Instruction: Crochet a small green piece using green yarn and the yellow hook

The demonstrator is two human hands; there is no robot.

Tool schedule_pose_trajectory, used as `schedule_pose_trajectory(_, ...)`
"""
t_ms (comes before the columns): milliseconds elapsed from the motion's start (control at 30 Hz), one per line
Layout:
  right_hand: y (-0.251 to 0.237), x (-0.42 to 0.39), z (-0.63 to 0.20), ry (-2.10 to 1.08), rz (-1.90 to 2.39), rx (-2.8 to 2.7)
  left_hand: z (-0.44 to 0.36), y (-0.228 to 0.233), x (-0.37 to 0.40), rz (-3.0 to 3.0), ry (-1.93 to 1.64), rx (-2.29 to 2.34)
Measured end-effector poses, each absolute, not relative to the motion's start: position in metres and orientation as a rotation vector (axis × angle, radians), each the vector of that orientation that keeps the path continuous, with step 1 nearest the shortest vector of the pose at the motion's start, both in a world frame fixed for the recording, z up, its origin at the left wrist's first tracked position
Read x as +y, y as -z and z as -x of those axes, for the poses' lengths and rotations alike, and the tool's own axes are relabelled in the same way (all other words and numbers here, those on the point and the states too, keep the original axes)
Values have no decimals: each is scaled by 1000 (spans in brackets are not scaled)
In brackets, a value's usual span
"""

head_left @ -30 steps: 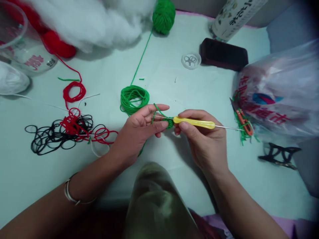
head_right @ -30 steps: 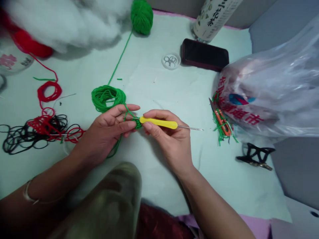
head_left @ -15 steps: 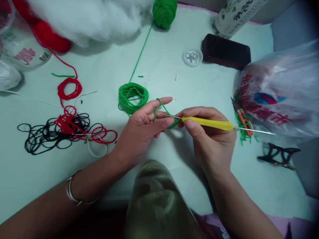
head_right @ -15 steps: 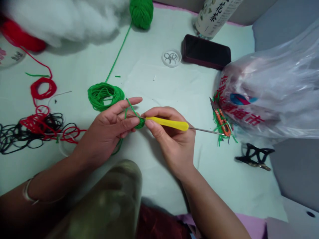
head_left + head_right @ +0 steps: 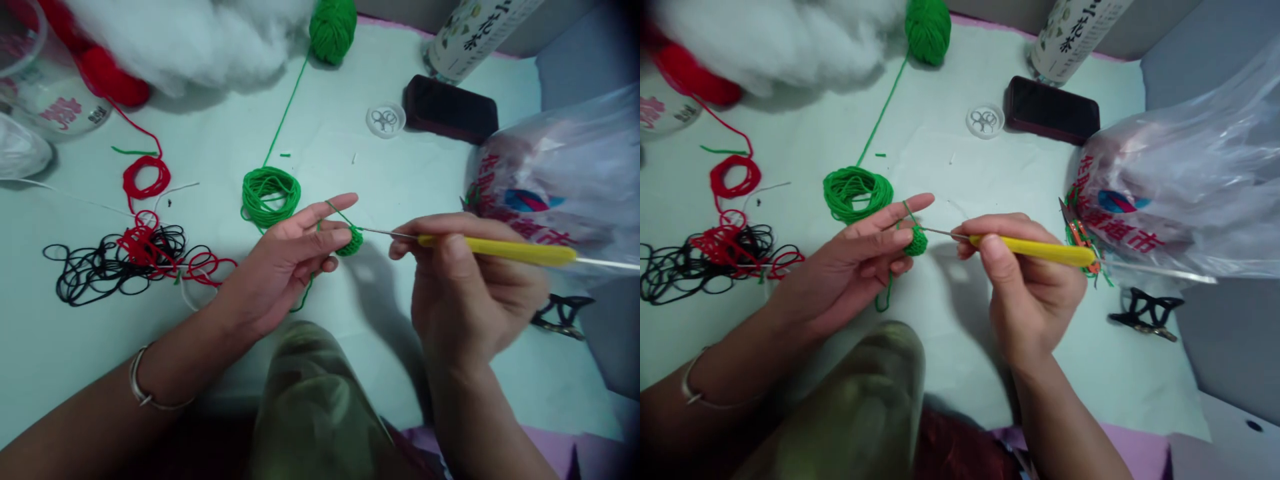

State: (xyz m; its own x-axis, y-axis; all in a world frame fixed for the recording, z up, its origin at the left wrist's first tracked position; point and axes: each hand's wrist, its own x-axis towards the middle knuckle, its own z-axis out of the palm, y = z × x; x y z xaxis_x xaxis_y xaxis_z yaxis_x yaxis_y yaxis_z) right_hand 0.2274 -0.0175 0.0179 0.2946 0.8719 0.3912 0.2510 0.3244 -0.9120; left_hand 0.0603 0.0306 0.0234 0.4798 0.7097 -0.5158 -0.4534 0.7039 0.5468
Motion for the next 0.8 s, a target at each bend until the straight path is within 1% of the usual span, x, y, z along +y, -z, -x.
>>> schedule_pose_trajectory(67, -18, -15, -227, -672, 1194, -1177, -60, -24, 30, -440, -774, 805)
schedule_pose_trajectory(133, -16, -17, -224, -663, 1230, -1244, -63, -25, 26, -508, -836, 820)
schedule_pose_trajectory(200, -15, -21, -221, -477, 1290, -1441, -67, -26, 21, -518, -853, 824)
schedule_pose_trajectory(267, -14, -25, -220, -288, 1348, -1589, -70, -27, 18, -461, -783, 800)
schedule_pose_trajectory(333, -15, -26, -224, -284, 1371, -1537, -69, -27, 18, -387, -712, 779)
schedule_pose_trajectory(433, -17, -23, -232, -476, 1305, -1282, -64, -27, 21, -361, -724, 794)
schedule_pose_trajectory(533, -15, -19, -235, -680, 1248, -1181, -63, -25, 21, -431, -766, 805)
schedule_pose_trajectory(700, -11, -21, -228, -864, 1254, -1118, -66, -25, 16, -500, -820, 795)
schedule_pose_trajectory(800, -26, -25, -234, -1117, 1247, -1304, -57, -26, 21, -463, -895, 847)
